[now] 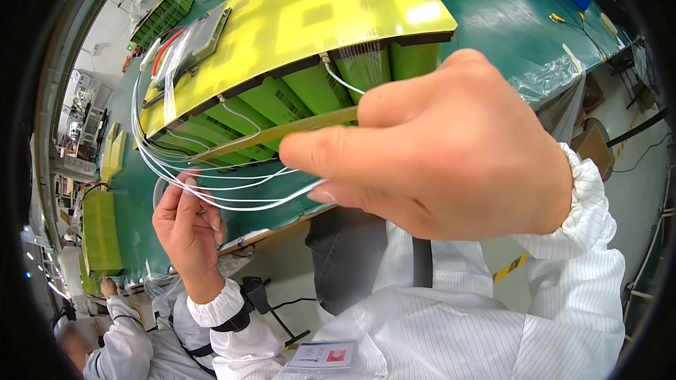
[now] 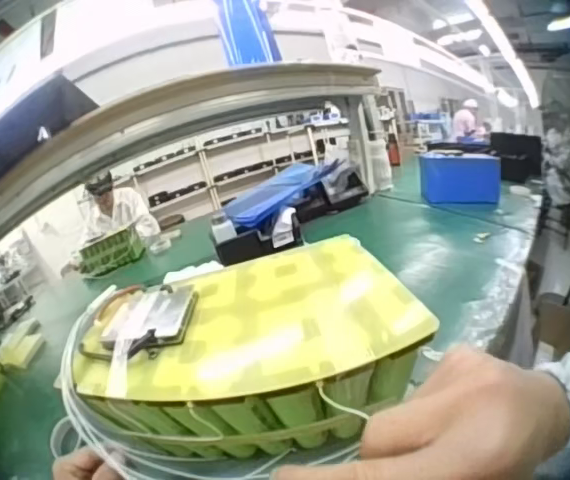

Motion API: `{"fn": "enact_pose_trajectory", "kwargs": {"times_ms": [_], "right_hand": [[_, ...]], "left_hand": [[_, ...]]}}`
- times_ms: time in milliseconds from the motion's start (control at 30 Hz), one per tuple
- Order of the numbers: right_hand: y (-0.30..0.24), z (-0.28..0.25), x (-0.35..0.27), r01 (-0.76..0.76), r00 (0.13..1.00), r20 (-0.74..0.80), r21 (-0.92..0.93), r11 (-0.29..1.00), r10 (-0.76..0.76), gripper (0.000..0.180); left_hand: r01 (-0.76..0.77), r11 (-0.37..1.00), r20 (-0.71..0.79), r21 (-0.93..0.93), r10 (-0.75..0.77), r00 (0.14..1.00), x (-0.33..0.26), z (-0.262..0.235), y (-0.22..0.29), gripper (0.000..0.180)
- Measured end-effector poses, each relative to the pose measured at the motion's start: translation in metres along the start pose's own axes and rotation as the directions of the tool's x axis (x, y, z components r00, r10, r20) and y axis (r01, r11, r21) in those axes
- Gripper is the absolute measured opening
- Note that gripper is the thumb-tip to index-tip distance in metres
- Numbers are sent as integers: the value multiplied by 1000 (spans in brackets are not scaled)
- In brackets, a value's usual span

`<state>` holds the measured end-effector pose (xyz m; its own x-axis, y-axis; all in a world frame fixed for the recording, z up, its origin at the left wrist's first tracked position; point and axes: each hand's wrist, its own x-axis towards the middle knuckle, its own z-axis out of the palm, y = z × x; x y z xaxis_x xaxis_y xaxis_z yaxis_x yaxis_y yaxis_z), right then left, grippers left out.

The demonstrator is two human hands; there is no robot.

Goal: The person organizes a bundle of white wires attached to a green cylindrical battery pack. They repeatedly gather, align, and smooth the wires along the side of the pack using both hands to ensure they are neatly arranged.

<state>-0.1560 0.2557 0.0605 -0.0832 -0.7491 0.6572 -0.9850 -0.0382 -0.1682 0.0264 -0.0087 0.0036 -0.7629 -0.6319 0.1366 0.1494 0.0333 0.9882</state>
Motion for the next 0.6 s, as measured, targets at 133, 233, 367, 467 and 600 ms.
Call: {"fn": "enact_pose_trajectory", "kwargs": {"times_ms": [133, 233, 367, 467, 600], "right_hand": [[-11, 10, -1, -75, 997, 1, -203, 976, 76, 29], [-12, 18, 2, -123, 991, 20, -221, 968, 131, 28], [-14, 7, 4, -109, 986, 114, -124, 986, 124, 24], [-8, 4, 2, -113, 987, 112, -14, 993, 114, 22], [-5, 6, 2, -162, 987, 28, 49, 986, 161, 20]], "left_hand": [[-39, 966, 75, -255, 59, 995, -1, 3, 4, 29], [-81, 982, 32, -172, 88, 996, -3, 10, 6, 37], [45, 999, -81, 1, -45, 996, 2, 36, 20, 26], [35, 998, -103, -44, -40, 994, 6, 42, 17, 14], [16, 987, -106, -162, -34, 994, 5, 37, 11, 17]]}}
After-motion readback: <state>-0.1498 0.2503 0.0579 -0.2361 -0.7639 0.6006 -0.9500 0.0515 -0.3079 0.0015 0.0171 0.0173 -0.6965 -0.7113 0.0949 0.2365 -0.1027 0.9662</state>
